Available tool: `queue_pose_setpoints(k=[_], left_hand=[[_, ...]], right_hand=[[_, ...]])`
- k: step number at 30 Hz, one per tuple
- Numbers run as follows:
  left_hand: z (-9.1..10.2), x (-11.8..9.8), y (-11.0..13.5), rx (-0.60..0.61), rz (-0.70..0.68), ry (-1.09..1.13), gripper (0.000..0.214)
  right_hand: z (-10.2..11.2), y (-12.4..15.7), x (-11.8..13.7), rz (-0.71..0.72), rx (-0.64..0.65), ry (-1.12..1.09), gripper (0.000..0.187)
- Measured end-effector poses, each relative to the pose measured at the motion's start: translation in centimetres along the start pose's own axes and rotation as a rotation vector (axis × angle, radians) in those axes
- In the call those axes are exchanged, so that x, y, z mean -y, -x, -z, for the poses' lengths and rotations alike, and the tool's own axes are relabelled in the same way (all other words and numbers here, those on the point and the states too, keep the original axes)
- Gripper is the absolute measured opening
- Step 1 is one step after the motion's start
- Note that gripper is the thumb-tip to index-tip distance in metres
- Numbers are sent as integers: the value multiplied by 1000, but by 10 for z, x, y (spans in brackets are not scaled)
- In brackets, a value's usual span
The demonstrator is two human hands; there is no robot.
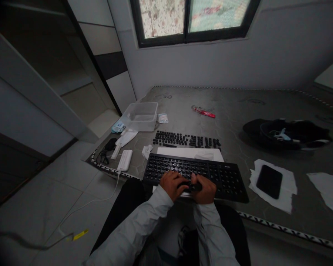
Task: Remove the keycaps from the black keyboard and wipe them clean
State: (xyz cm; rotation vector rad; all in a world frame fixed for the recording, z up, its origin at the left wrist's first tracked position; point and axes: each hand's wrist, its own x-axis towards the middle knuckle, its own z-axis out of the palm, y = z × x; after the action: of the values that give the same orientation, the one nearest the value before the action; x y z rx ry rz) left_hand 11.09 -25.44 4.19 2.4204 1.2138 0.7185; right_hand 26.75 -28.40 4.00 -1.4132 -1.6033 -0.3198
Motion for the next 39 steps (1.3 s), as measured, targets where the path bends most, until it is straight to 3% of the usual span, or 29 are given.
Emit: queue_pose_setpoints(k=[3,10,13,16,20,25,30,39], left_hand=[[0,4,-2,0,-38,84,20],[5,7,-7,-237,66,417,12],[5,9,-7,-263,80,436,17],[3,9,-5,-286,96,437,22],[-2,7,-2,-307,109,426,22],[-2,8,1,-354,105,405,17],[-2,12,3,-404,121,408,20],[-2,9,1,-381,86,417,21]], right_hand=[[2,0,0,7,-54,5,42],[5,-3,0,-1,-64,16,42],[5,-4,0,-6,-73,3,43],[4,-5,0,32,5,-71,41],[1,-4,0,33,145,-168,14],[-1,-3,-1,-20,256,-219,22],[-1,-2,-3,-15,257,-268,19],[-4,0,-5,-10,261,-233,24]])
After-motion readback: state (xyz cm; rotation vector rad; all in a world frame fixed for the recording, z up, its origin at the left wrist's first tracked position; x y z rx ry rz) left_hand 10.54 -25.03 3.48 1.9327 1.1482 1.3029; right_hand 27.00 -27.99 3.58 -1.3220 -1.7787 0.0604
